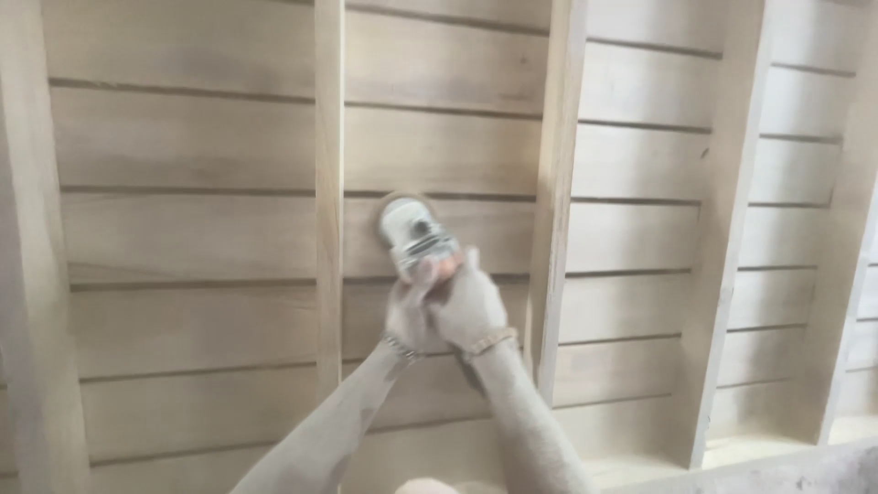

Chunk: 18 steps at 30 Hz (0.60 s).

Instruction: Sand the wooden slats and frame of a furniture piece using a handheld power sander.

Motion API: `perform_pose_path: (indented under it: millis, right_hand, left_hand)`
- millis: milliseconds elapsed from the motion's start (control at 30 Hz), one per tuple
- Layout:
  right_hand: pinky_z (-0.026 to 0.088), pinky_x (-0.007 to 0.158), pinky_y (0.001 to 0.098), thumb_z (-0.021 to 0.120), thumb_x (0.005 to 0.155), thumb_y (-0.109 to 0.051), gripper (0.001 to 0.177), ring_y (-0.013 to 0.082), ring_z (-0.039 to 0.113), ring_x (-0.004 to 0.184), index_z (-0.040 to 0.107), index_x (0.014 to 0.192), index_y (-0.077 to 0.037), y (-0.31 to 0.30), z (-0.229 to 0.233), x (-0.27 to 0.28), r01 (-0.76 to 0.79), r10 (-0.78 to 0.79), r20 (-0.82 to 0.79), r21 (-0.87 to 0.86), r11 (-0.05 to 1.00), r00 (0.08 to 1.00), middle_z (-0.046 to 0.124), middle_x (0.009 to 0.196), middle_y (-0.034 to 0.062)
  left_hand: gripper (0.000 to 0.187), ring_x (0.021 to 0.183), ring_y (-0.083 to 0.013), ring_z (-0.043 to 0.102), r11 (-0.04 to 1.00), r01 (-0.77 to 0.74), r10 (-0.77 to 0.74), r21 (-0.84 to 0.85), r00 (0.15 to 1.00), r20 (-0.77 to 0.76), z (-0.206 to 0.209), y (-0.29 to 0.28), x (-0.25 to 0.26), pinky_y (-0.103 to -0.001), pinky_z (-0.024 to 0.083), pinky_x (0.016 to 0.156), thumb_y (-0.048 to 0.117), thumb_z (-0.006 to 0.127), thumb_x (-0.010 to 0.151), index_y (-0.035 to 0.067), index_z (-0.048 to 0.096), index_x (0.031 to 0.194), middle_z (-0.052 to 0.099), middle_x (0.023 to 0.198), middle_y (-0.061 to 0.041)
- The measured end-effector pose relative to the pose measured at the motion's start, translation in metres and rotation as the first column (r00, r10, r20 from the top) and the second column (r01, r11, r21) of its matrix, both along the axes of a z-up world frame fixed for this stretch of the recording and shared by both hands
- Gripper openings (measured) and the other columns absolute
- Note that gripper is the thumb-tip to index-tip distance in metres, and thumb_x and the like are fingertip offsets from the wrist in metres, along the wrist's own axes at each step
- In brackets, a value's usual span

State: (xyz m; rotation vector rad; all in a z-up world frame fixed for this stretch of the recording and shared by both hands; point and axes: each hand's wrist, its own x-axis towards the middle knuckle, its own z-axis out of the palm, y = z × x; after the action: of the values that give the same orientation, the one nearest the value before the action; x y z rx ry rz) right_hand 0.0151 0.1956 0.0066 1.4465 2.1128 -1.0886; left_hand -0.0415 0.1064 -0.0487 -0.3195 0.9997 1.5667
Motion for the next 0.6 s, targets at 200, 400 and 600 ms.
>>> perform_pose_path:
  millis: [200, 400, 600]
  right_hand:
    - [0.062, 0.071, 0.0477, 0.068, 0.088, -0.022, 0.042, 0.0384, 0.078, 0.093, 0.053, 0.120, 0.000, 0.026, 0.020, 0.072, 0.393, -0.376, -0.209, 0.041, 0.919, 0.903, 0.075, 0.101, 0.0268]
    - [0.057, 0.077, 0.0507, 0.074, 0.086, -0.025, 0.051, 0.0450, 0.071, 0.094, 0.046, 0.119, 0.002, -0.011, 0.034, 0.022, 0.393, -0.397, 0.087, 0.060, 0.918, 0.914, 0.070, 0.098, 0.0315]
    - [0.059, 0.072, 0.0500, 0.068, 0.087, -0.027, 0.049, 0.0444, 0.074, 0.092, 0.045, 0.117, 0.003, -0.005, 0.017, 0.078, 0.341, -0.340, -0.018, 0.071, 0.938, 0.940, 0.073, 0.095, 0.0296]
  left_hand:
    - [0.093, 0.120, -0.0269, 0.065, 0.847, 0.481, -0.502, -0.226, 0.864, -0.043, 0.016, 0.062, 0.052, -0.039, 0.053, 0.102, 0.066, 0.073, 0.074, 0.002, 0.052, 0.138, 0.065, 0.131, -0.016]
    - [0.080, 0.115, -0.0309, 0.069, 0.940, 0.305, -0.312, -0.153, 0.950, -0.023, 0.013, 0.004, 0.021, -0.040, 0.057, 0.099, 0.061, 0.077, 0.075, 0.000, 0.062, 0.126, 0.071, 0.123, -0.019]
    - [0.074, 0.115, -0.0214, 0.066, 0.888, 0.423, -0.456, -0.182, 0.862, -0.222, 0.028, 0.024, 0.058, -0.033, 0.050, 0.100, 0.062, 0.069, 0.087, 0.002, 0.061, 0.130, 0.070, 0.120, -0.009]
